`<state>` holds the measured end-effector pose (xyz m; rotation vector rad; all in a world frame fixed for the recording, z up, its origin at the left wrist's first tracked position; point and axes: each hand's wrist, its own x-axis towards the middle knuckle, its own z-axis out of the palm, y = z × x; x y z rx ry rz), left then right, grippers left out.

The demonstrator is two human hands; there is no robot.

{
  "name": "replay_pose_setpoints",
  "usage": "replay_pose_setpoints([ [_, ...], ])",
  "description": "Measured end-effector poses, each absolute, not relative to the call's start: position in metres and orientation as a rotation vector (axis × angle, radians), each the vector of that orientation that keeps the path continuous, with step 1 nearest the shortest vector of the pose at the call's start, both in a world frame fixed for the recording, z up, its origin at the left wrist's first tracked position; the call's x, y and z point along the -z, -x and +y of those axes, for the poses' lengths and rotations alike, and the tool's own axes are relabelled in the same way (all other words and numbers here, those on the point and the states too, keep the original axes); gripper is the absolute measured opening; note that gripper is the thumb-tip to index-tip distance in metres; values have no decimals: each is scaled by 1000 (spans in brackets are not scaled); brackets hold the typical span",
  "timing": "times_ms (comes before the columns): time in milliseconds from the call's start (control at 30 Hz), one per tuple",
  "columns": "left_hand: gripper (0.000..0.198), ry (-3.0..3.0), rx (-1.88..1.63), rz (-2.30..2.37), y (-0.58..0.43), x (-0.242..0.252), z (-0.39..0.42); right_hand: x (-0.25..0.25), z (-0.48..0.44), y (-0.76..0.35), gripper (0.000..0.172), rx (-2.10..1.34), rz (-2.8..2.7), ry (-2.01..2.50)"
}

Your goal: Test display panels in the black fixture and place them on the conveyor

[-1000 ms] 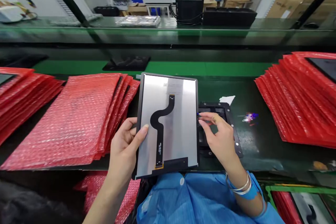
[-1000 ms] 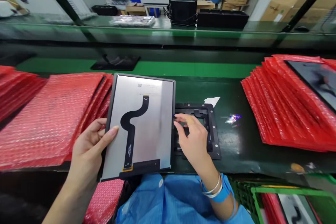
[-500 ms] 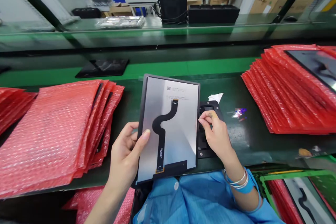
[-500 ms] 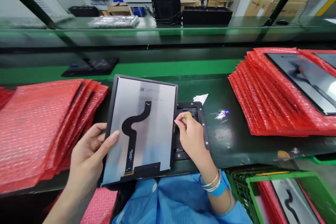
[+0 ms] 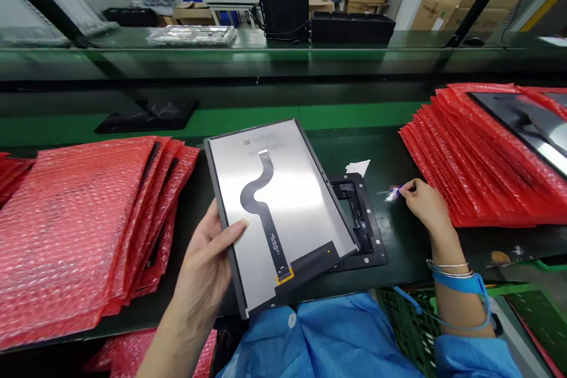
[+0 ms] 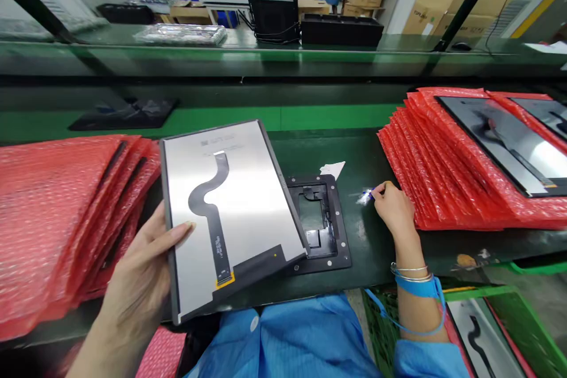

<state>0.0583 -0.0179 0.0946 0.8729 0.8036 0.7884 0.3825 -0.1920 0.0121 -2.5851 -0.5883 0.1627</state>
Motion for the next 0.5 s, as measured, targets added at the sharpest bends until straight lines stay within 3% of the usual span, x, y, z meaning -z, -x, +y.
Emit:
replay_pose_setpoints([
  [133, 56, -804, -735, 763, -62, -88, -21, -21, -190, -367, 9, -72, -581, 2711],
  [200, 52, -786, -737, 740, -63, -87, -22, -31, -191, -347, 21, 34, -640, 2649],
  [367, 48, -803, -755, 704, -67, -86, -26, -63, -182, -270, 32, 228, -1560, 1682],
  [500, 49, -826, -755, 669, -68, -89, -35, -75, -161, -225, 26, 332, -2002, 1356],
])
